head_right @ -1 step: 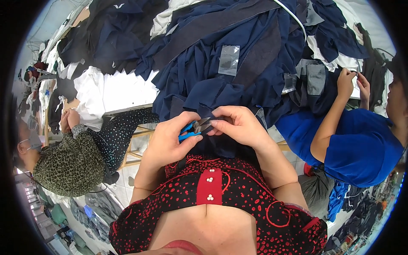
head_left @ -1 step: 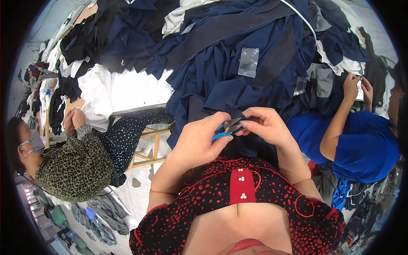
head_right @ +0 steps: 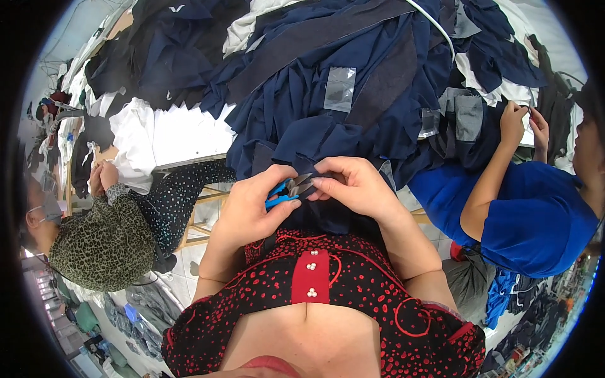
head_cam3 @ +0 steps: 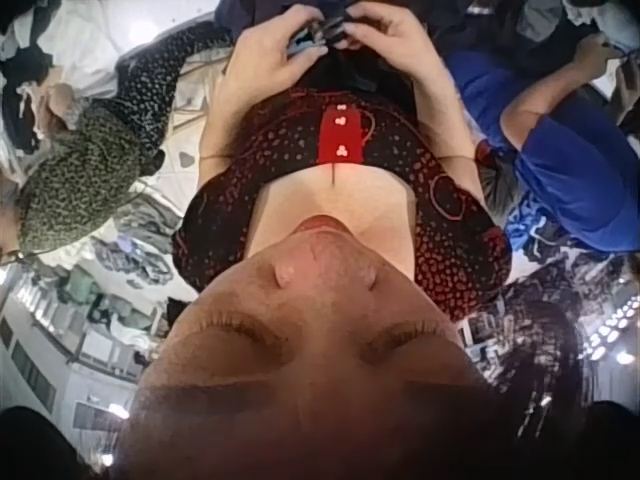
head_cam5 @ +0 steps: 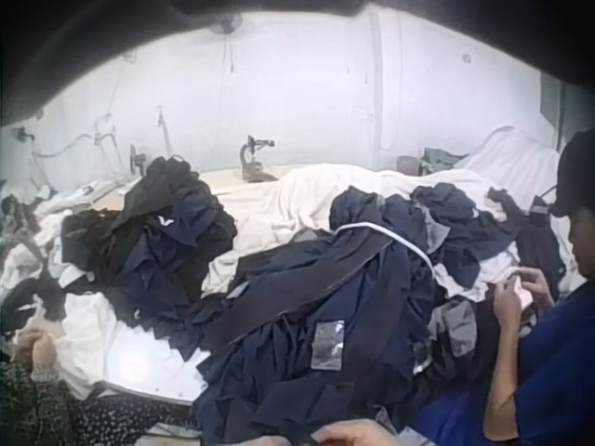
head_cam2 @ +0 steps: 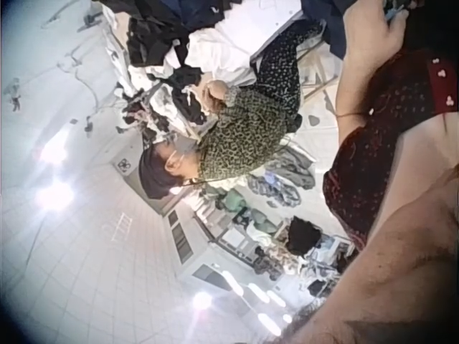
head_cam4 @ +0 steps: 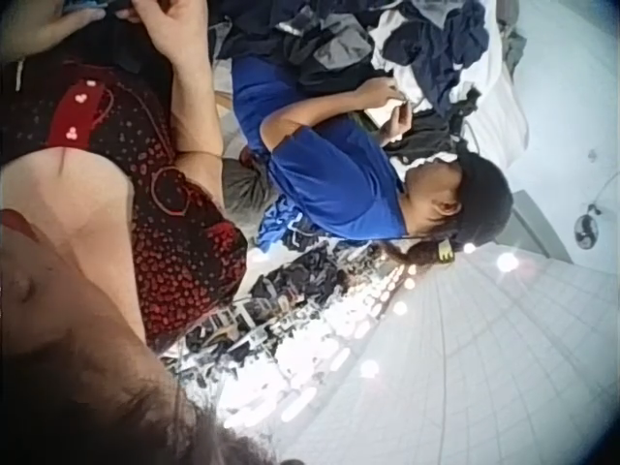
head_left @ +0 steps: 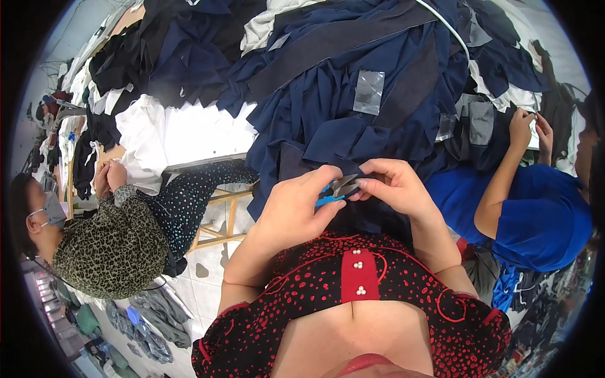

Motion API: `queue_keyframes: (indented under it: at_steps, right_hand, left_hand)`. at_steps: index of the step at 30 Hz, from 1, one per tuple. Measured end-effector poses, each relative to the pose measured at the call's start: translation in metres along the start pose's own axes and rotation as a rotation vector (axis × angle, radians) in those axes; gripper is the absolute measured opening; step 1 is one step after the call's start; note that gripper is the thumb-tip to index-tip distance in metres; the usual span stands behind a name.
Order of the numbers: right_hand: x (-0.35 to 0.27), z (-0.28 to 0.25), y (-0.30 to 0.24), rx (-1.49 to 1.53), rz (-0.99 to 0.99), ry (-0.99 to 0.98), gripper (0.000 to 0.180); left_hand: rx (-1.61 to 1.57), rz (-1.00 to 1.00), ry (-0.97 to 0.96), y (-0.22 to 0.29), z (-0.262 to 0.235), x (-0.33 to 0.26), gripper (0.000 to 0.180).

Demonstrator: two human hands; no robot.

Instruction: Trimming excess threads from dark blue fabric pieces using small snips in a factory setting.

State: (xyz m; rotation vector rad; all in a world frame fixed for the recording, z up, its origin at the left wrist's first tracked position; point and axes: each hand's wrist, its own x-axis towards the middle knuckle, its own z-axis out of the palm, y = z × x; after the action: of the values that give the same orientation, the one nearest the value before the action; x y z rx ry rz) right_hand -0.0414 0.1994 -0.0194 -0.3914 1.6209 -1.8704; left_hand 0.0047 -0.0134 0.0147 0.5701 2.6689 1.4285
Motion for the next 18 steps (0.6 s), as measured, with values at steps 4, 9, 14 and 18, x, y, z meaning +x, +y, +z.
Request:
queue_keyframes:
  at_steps: [4, 9, 14, 18]
  right_hand:
    - [0.0001, 0.0002, 0.0014, -0.028, -0.001, 0.015, 0.016]
    - [0.0002, 0.0018, -0.0022, -0.051, 0.003, 0.007, 0.016]
    - [0.0001, 0.0022, -0.0002, -0.018, -0.009, -0.016, 0.016]
    - [0.0006, 0.0002, -0.0029, 0.014, 0.016, -0.032, 0.016]
  left_hand:
    - [0.023, -0.013, -0.009, -0.0006, -0.0001, 0.0001, 0.032]
    - [0.025, -0.013, -0.005, 0.0001, 0.0014, 0.0009, 0.032]
    - [-0.033, -0.007, -0.001, -0.0025, 0.006, 0.0018, 0.032]
    - [-0.076, -0.012, 0.004, -0.0052, 0.0031, -0.0012, 0.031]
